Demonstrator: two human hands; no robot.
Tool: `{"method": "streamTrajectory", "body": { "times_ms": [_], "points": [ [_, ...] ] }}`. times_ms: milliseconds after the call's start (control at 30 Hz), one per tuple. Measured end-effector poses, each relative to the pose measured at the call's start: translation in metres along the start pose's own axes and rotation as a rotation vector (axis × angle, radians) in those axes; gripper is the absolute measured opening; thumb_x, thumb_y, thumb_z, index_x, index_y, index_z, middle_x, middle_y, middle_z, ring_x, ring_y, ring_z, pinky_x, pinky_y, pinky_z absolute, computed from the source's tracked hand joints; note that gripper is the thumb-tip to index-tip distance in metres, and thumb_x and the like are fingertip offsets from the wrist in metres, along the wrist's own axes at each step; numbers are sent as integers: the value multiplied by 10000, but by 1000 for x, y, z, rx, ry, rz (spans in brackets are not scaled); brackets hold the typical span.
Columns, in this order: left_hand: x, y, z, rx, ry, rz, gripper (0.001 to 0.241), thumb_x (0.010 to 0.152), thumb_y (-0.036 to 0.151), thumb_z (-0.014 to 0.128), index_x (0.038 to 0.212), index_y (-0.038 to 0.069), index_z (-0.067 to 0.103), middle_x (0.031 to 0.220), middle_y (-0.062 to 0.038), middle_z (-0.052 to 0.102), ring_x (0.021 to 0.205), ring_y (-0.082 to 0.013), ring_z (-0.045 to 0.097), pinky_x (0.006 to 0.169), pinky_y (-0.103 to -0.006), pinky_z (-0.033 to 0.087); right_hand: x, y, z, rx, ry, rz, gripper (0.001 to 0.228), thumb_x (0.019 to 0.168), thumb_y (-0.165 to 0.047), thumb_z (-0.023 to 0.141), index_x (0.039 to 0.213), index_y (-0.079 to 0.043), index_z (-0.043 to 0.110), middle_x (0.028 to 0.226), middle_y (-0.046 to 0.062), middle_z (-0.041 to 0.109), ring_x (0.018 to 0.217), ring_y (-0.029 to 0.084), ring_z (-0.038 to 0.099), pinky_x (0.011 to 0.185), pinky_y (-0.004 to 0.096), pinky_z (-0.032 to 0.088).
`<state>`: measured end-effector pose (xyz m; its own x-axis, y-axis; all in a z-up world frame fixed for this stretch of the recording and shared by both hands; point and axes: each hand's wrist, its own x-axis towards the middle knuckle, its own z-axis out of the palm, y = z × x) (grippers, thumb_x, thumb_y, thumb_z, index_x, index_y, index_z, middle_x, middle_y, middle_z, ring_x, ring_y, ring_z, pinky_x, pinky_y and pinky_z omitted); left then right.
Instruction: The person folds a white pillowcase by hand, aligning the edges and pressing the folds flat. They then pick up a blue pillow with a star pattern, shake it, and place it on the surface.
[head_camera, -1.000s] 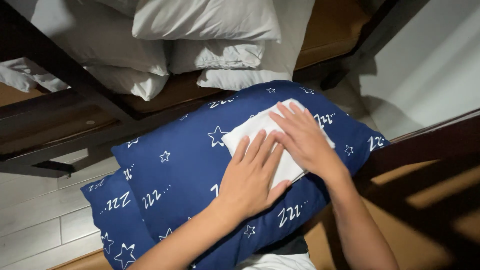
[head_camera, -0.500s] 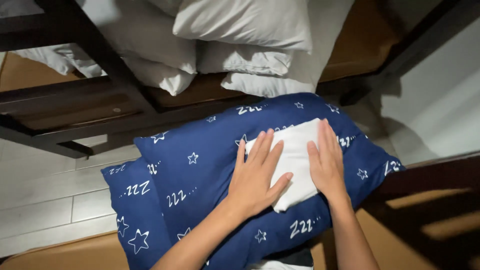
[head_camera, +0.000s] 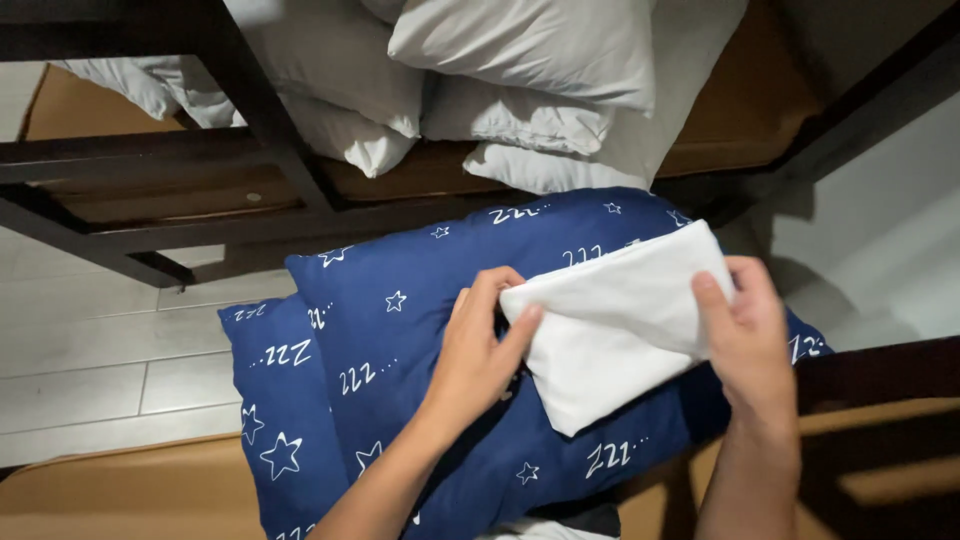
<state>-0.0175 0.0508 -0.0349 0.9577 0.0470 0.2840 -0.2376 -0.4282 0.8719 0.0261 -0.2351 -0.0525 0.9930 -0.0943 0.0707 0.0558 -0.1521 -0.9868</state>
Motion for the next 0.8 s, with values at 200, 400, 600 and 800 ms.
{"method": "streamTrajectory", "body": {
  "times_ms": [200,400,600,800],
  "points": [
    [-9,40,-53,-396,-12,-116,229,978,154,687,1137,23,588,979,-67,644,878,-145,584,802,-281,513,-21,-78,17,246,-2,-88,294,1082,-142,621,1304,16,510,1111,111,700,933,121,661,849,263,550],
    [9,29,-87,-28,188,43,248,1034,148,657,1244,38,585,1141,-124,658,1030,-216,649,937,-313,520,-3,-52,72,-10,-71,-36,427,993,-63,618,1372,-71,421,1022,126,694,815,134,657,681,288,545],
    [-2,-7,-78,508,55,229,556,828,235,788,1305,19,600,1416,-286,490,1241,-469,508,1002,-514,439,1,3,100,-523,-149,-373,453,1021,-81,622,1426,-5,434,1278,276,630,1140,406,624,954,412,493],
    [-43,-1,-66,425,-100,238,696,798,313,820,1381,37,556,1530,-323,357,1404,-530,346,1109,-570,346,-8,-60,106,-757,-51,-512,365,937,-126,692,1272,8,636,1398,277,523,1249,424,529,1029,439,442]
  ]
}}
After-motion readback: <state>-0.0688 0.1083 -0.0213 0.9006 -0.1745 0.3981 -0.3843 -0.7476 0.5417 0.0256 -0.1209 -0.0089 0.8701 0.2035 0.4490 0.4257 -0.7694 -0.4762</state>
